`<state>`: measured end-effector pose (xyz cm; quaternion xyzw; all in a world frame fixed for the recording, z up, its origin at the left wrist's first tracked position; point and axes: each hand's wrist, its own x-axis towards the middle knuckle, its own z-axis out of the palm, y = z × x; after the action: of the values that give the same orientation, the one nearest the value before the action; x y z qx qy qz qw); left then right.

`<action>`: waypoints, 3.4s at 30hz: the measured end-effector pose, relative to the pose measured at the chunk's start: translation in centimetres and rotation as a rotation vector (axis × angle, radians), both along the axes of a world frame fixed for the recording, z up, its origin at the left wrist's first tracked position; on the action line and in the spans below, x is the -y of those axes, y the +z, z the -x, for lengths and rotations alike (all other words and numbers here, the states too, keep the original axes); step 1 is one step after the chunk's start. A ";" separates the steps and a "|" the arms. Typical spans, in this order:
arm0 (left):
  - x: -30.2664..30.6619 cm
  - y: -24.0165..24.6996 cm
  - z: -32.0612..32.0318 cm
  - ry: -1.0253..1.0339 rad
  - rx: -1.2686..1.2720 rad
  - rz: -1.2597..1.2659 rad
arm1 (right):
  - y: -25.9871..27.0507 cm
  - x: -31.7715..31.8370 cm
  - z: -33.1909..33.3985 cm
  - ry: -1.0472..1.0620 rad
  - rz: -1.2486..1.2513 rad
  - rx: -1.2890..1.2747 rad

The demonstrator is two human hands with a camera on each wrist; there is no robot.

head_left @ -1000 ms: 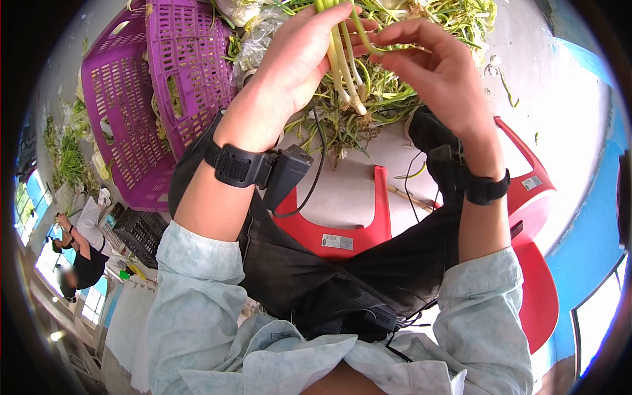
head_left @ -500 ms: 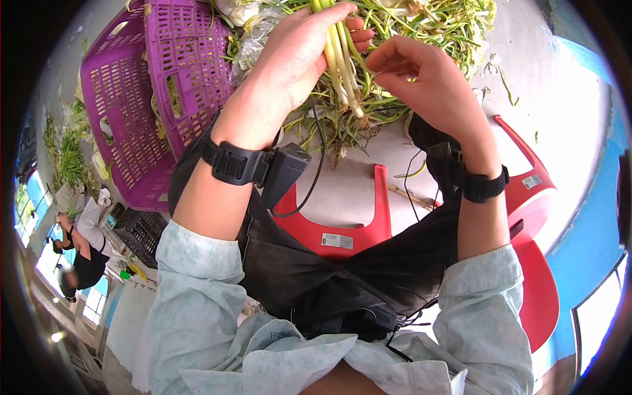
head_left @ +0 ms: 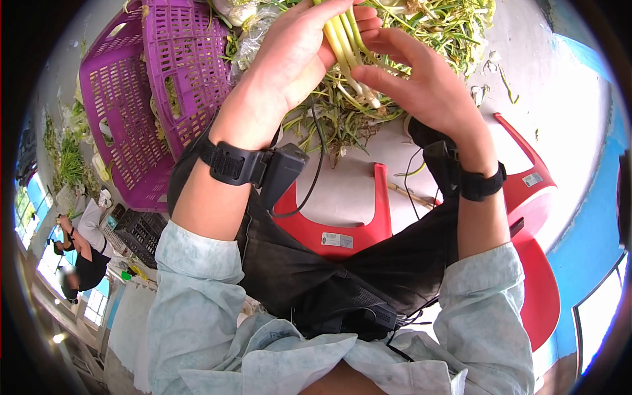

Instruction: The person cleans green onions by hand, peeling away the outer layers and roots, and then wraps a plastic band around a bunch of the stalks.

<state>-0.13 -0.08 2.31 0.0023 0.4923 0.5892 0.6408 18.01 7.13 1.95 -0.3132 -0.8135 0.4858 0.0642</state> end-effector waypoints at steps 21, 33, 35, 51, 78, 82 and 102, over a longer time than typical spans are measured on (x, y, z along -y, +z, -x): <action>0.4 -1.1 -0.5 -0.037 0.016 -0.115 | 0.3 0.6 0.3 0.071 0.194 0.149; 0.9 0.3 0.7 -0.042 -0.067 -0.174 | -15.8 -0.3 -3.7 0.193 0.100 0.509; 1.3 0.4 1.0 -0.038 -0.077 -0.207 | -19.5 -0.9 -4.8 0.255 0.105 0.673; 3.0 3.0 3.4 0.005 -0.119 -0.127 | -27.3 4.3 -5.3 0.137 -0.220 1.028; 1.7 0.6 1.1 -0.102 -0.221 0.024 | -0.5 -0.8 -2.6 -0.542 0.153 -0.086; 1.5 0.1 0.9 -0.158 -0.240 0.058 | -0.9 -1.9 -2.6 -0.489 0.227 -0.141; 1.3 -2.0 -2.3 -0.427 -0.266 -0.003 | 2.3 -0.8 -0.2 -0.368 0.550 -0.180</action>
<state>2.17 -1.37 0.28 0.1844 0.5599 0.4358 0.6802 18.24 7.98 4.20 -0.4163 -0.5729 0.6929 0.1356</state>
